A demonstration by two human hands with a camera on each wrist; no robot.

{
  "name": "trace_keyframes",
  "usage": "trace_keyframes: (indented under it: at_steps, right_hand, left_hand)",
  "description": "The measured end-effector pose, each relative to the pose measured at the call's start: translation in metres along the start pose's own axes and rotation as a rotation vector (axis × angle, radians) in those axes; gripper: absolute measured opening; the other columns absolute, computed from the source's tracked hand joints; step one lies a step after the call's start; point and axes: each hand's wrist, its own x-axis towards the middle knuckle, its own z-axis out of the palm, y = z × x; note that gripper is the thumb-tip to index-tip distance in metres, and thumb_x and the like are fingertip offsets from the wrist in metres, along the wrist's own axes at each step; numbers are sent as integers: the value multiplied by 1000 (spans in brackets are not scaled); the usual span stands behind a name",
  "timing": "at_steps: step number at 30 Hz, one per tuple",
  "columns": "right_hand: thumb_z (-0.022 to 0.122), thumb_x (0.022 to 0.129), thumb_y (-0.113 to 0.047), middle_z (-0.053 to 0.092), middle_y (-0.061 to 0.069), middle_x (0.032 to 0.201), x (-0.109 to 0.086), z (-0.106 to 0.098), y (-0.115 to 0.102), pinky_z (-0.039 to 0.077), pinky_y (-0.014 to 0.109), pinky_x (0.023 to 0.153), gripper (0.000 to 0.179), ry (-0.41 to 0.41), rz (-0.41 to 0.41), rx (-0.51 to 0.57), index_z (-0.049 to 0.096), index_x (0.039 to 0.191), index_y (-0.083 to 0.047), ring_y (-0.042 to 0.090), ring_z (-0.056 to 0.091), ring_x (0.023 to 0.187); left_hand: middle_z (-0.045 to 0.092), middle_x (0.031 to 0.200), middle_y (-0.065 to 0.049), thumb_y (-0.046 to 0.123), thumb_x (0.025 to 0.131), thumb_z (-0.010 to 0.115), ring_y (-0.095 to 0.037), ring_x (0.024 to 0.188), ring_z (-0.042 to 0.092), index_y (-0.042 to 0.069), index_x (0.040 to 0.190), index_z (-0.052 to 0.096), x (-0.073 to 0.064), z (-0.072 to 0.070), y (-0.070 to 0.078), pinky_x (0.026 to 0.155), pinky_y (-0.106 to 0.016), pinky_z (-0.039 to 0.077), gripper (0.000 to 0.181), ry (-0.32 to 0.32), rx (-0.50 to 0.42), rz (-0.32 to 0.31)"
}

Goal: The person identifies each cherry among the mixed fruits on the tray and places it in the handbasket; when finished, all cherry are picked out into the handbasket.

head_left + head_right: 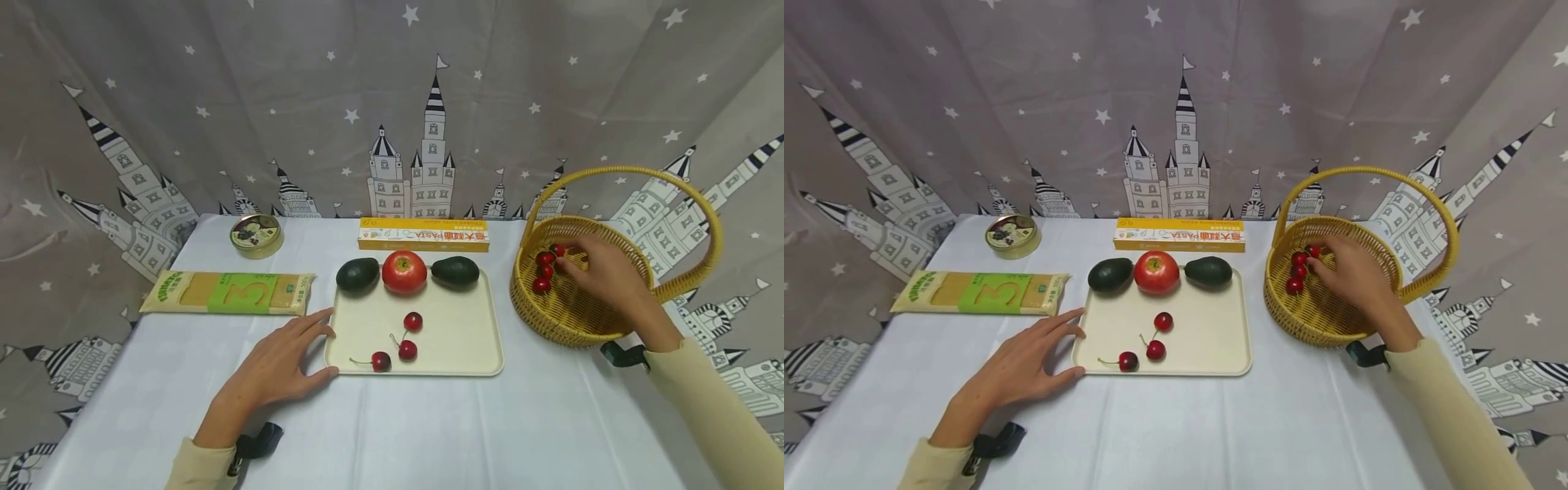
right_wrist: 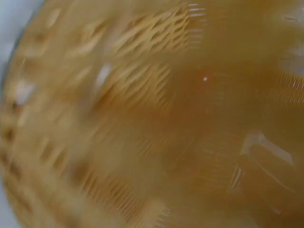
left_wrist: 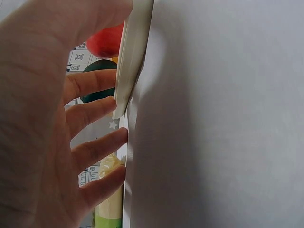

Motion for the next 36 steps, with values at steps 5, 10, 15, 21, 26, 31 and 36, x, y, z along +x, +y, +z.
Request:
trace_keyframes:
  at_steps: [5, 10, 15, 21, 26, 31, 36]
  right_hand:
    - [79, 97, -11, 72, 24, 122, -1, 5, -35, 58, 55, 82, 36, 77, -65, -7, 70, 129, 1, 38, 67, 98]
    - [81, 95, -8, 71, 19, 117, -2, 16, -65, 58, 45, 72, 34, 123, -124, 14, 72, 127, 0, 32, 65, 92]
    - [80, 96, -11, 72, 11, 113, 3, 30, -92, 57, 39, 70, 32, 112, -144, 72, 73, 127, -4, 25, 65, 87]
    - [83, 94, -10, 74, 12, 116, 10, 48, -119, 63, 45, 77, 32, 79, -225, 155, 73, 123, -3, 25, 71, 93]
    - [84, 93, -6, 73, 15, 112, 14, 61, -138, 64, 48, 80, 32, 25, -301, 256, 73, 122, -1, 29, 73, 96]
    - [83, 94, -7, 73, 17, 118, 14, 74, -155, 65, 45, 85, 32, -63, -334, 308, 72, 124, -2, 29, 73, 99]
    - [81, 97, -11, 73, 15, 121, 12, 85, -169, 64, 42, 89, 32, -144, -338, 326, 72, 127, -3, 29, 73, 102]
  left_hand:
    - [50, 165, -5, 55, 88, 81, -35, 142, 57, 23, 126, 67, -2, 2, -1, 109, -59, 53, 52, 4, 2, -3]
    - [50, 165, -5, 55, 89, 80, -35, 141, 57, 23, 127, 67, -3, 2, -1, 108, -59, 53, 52, 7, -1, -2]
    - [50, 165, -4, 55, 88, 81, -35, 140, 58, 23, 127, 68, -3, 2, -1, 107, -59, 53, 52, 7, 8, -11]
    - [50, 166, -4, 56, 89, 81, -34, 142, 57, 24, 127, 68, -5, 1, -1, 107, -58, 54, 52, 5, 4, -13]
    - [49, 166, -4, 57, 89, 80, -34, 142, 57, 24, 128, 67, -4, 2, -1, 107, -58, 54, 52, 6, 3, -13]
    - [49, 166, -4, 57, 89, 80, -35, 142, 57, 23, 128, 68, -1, 3, -3, 109, -59, 53, 53, 3, 11, -1]
    - [49, 166, -4, 57, 89, 79, -35, 142, 57, 22, 128, 68, 0, 2, -3, 109, -59, 52, 53, 0, 14, 2]
